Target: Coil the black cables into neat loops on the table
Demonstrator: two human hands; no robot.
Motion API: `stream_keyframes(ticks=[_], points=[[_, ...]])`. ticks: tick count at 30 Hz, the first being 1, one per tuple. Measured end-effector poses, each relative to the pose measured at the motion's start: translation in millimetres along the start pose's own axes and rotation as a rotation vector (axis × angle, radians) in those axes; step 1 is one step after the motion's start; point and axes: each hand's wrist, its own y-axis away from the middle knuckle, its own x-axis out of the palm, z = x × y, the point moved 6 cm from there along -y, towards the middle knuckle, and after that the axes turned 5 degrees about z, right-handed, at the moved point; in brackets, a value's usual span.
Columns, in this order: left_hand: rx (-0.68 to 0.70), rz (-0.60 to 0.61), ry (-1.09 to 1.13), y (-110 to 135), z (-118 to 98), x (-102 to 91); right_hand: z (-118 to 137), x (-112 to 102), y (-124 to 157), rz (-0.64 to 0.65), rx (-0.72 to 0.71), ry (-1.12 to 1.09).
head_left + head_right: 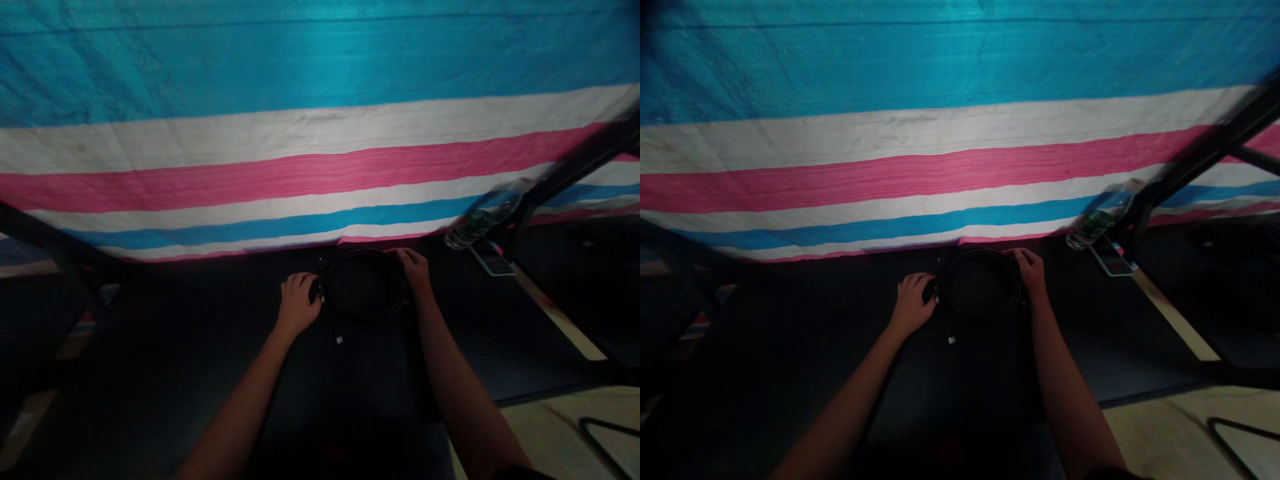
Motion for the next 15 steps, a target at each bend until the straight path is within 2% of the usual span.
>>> stream_keyframes(ticks=[10,15], points=[[0.027,-0.004,0.063,-1,1,-0.1,7,2,3,0.007,0.031,-0.006],[0.033,-0.027,0.129,2,9,-1.1,10,13,7,0.113,0.052,-0.017]])
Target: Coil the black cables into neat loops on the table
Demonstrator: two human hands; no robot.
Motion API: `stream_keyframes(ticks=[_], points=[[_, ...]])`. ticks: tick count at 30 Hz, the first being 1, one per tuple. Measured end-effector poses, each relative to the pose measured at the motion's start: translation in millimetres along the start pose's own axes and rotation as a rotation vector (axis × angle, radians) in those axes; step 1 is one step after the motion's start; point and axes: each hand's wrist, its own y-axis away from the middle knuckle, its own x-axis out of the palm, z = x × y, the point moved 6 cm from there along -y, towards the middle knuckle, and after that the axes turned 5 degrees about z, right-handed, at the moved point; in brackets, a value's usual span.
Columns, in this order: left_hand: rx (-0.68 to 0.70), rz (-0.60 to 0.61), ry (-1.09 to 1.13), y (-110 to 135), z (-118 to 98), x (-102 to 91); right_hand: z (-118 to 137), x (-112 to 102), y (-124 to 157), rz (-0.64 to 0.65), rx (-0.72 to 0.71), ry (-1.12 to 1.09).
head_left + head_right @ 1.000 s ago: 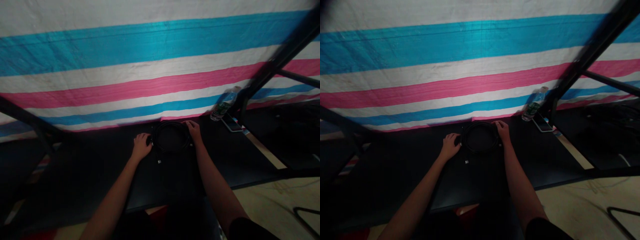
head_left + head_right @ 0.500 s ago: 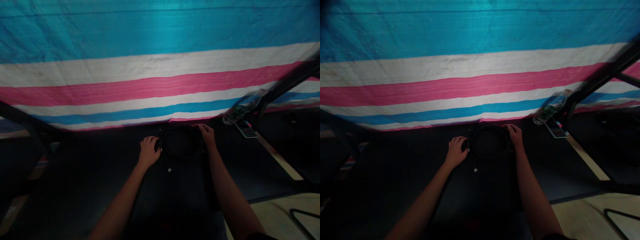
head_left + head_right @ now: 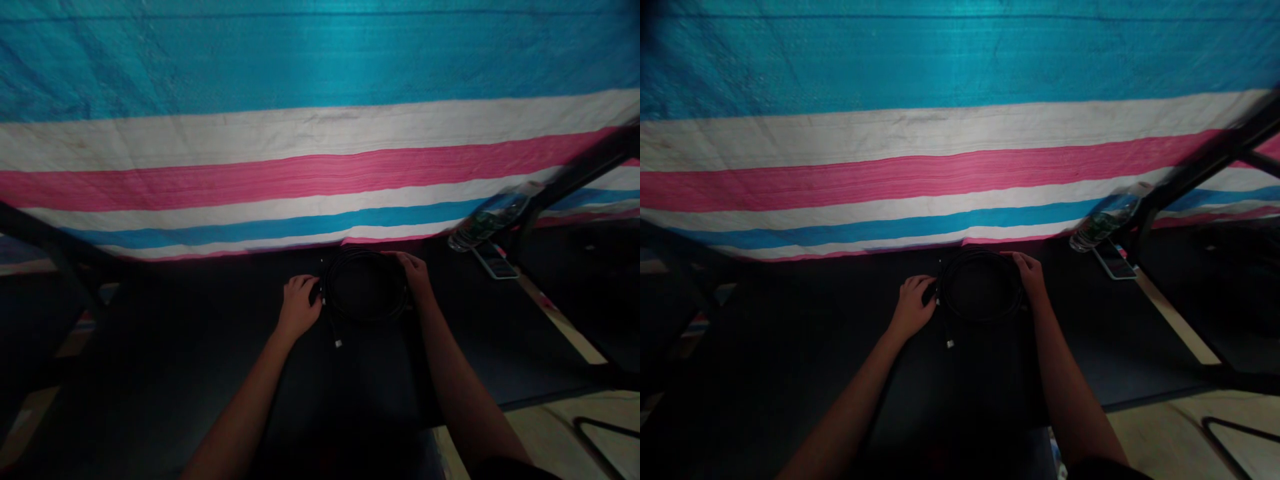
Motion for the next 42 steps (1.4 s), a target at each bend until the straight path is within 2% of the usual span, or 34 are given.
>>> stream_keyframes(ticks=[3,7,22,42], points=[[0.019,-0.015,0.085,3,5,-3.7,1,5,3,0.043,0.024,0.013],[0.003,-0.025,0.145,5,8,-7.8,2,3,5,0.021,0.010,0.030],[0.000,-0.003,0.063,-2,3,-9.2,-6,-3,-2,-0.024,-0.101,0.067],[-0.001,-0.052,0.075,-4,4,-7.5,-6,0,-8,-0.017,-0.059,0.072]])
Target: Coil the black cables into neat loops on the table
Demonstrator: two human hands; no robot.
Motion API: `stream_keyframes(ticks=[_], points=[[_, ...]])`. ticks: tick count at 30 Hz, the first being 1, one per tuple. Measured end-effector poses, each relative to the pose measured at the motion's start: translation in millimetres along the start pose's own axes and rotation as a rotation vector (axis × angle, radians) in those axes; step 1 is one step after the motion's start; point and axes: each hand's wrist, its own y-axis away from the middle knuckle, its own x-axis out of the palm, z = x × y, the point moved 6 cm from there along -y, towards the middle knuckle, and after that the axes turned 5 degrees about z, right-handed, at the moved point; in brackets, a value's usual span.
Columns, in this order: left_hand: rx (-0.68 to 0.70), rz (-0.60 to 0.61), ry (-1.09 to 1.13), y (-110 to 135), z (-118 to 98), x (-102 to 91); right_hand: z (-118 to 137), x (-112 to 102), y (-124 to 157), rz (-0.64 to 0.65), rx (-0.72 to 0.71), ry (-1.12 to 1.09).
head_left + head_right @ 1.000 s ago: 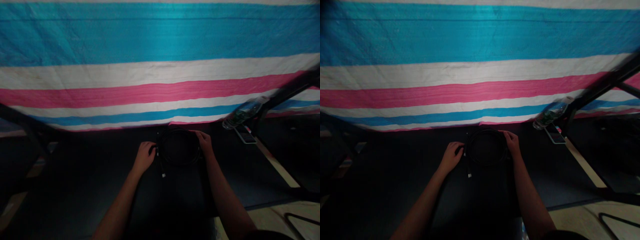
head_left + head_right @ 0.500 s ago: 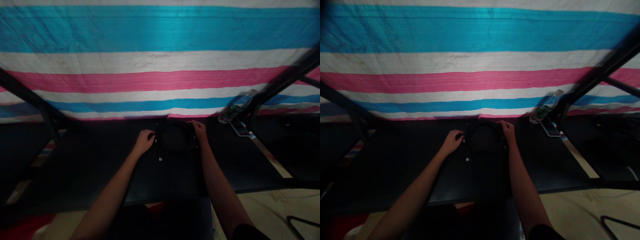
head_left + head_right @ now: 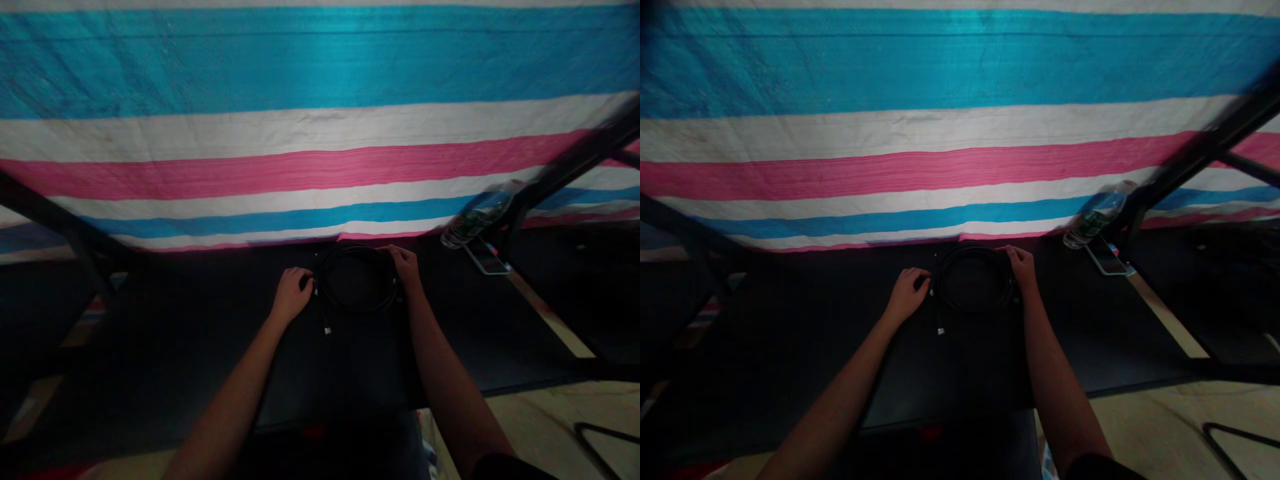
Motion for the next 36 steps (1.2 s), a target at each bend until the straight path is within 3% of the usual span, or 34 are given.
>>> stream_keyframes(ticks=[11,28,36], points=[[-0.028,0.009,0.065,12,0,-5.3,13,4,7,0.009,0.035,0.016],[-0.024,-0.038,0.079,4,-1,-4.0,9,2,3,0.026,0.003,0.042],[-0.105,-0.161,0.197,1,12,-8.3,21,21,6,0.149,0.009,0.051]])
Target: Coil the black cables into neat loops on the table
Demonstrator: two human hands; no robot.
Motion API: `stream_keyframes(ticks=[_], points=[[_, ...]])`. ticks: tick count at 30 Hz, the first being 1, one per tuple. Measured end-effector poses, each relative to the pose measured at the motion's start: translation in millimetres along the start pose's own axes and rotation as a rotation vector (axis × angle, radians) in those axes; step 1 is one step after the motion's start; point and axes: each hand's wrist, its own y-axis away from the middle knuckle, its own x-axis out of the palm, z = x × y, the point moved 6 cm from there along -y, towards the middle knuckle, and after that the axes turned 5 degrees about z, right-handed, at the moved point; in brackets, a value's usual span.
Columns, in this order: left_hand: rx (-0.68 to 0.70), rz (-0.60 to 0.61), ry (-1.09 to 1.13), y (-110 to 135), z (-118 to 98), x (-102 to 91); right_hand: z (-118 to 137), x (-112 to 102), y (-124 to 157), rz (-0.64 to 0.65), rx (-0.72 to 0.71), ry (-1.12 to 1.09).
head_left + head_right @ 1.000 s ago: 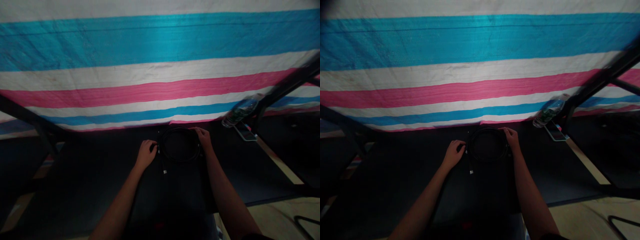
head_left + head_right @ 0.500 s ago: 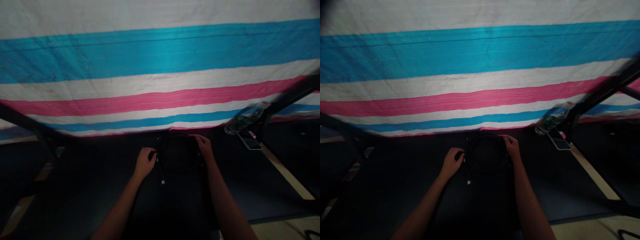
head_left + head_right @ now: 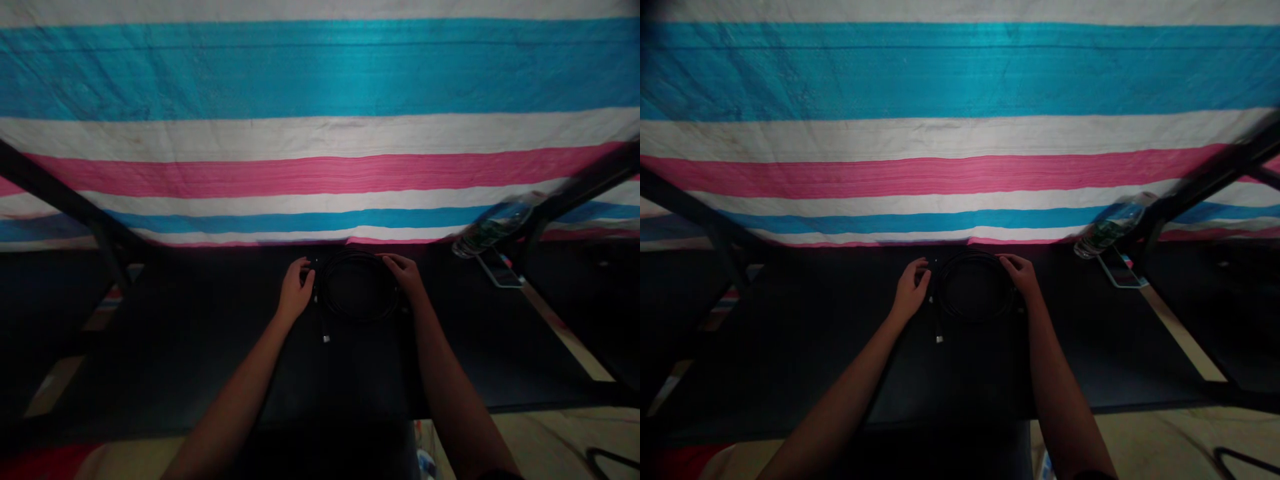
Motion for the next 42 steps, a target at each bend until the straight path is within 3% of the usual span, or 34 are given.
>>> stream_keyframes(ticks=[5,10,17,20,26,30,39,42], points=[[0.032,0.055,0.024,6,0,3.9,10,11,4,0.056,0.007,0.004],[0.048,0.052,-0.011,20,-15,19.3,11,13,7,0.131,0.011,0.109],[0.152,0.258,0.034,36,-39,42.0,10,5,10,0.133,-0.068,0.296],[0.184,0.267,0.076,32,-38,38.2,7,-3,13,0.115,-0.057,0.331],[0.084,0.068,-0.041,11,-17,12.5,21,-5,19,0.099,-0.128,0.421],[0.076,0.115,-0.139,8,-16,12.3,30,2,20,0.143,-0.176,0.438],[0.127,0.290,-0.203,15,-30,28.2,17,-11,18,0.034,-0.107,0.449],[0.088,0.283,-0.144,13,-27,24.9,19,-13,17,-0.005,-0.132,0.469]])
